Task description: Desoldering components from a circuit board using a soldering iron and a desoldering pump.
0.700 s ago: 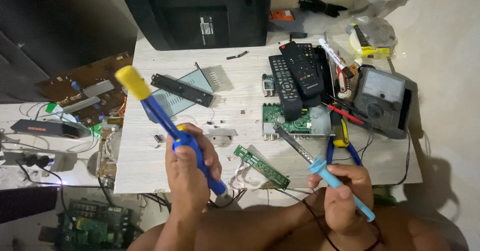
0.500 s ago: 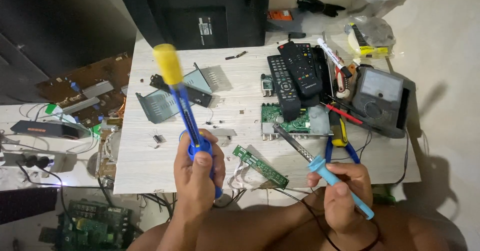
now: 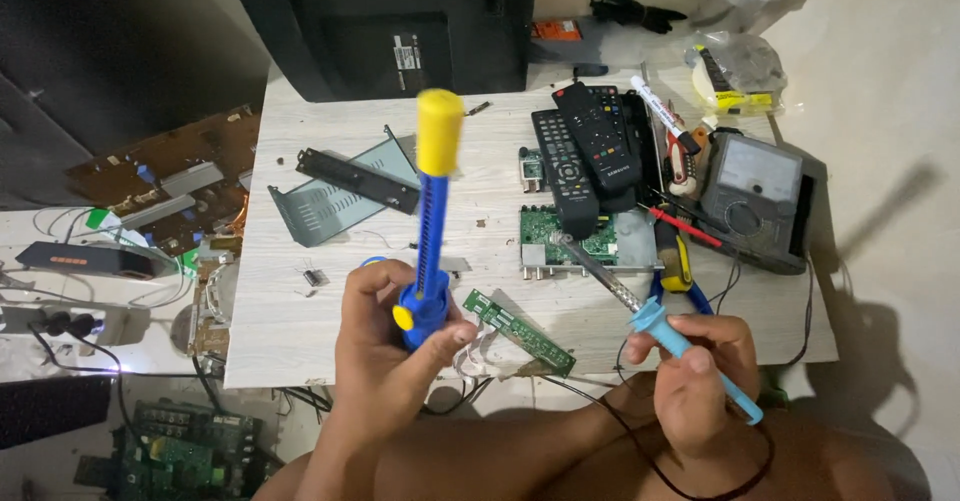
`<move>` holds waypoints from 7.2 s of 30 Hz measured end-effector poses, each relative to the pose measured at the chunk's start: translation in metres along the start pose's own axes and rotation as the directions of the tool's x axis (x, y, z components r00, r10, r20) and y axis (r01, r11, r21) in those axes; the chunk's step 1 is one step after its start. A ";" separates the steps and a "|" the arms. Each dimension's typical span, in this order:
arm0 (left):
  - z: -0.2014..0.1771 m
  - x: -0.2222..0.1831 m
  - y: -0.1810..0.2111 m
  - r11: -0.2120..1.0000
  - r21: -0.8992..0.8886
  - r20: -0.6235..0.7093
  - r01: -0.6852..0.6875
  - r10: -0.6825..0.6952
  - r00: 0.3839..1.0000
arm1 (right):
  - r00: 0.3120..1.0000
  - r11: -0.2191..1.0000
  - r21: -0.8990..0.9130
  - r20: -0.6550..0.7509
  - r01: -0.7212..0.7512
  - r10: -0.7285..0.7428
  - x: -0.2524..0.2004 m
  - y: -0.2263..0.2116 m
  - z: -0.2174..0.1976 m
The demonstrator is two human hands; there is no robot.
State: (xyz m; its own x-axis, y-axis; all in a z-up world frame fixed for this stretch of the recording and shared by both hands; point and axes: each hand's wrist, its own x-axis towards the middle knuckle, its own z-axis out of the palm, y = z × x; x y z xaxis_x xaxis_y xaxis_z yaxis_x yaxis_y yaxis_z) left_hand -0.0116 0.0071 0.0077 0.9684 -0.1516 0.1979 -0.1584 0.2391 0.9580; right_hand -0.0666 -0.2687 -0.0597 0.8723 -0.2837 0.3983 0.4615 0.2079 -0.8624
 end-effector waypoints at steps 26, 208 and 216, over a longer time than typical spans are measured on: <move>0.050 -0.010 0.001 0.491 0.857 0.465 -0.156 -0.606 0.646 | 0.996 0.999 -0.047 0.083 -0.020 0.024 0.023 -0.026 -0.055; 0.048 -0.014 0.003 0.479 0.831 0.502 -0.282 -0.429 0.751 | 0.993 0.989 0.089 -0.005 -0.115 0.116 -0.009 0.028 -0.023; -0.077 -0.003 0.011 0.505 0.779 -0.336 0.372 -0.165 0.927 | 0.966 0.992 0.054 -0.241 0.111 -0.094 -0.002 0.017 -0.050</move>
State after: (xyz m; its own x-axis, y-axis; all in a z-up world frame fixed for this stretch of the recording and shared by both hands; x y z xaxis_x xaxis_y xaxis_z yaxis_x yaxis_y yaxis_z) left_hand -0.0016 0.0842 0.0020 0.9889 0.1420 -0.0440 0.1300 -0.6826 0.7191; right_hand -0.0685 -0.3112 -0.0912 0.7600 -0.5192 0.3910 0.5632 0.2259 -0.7948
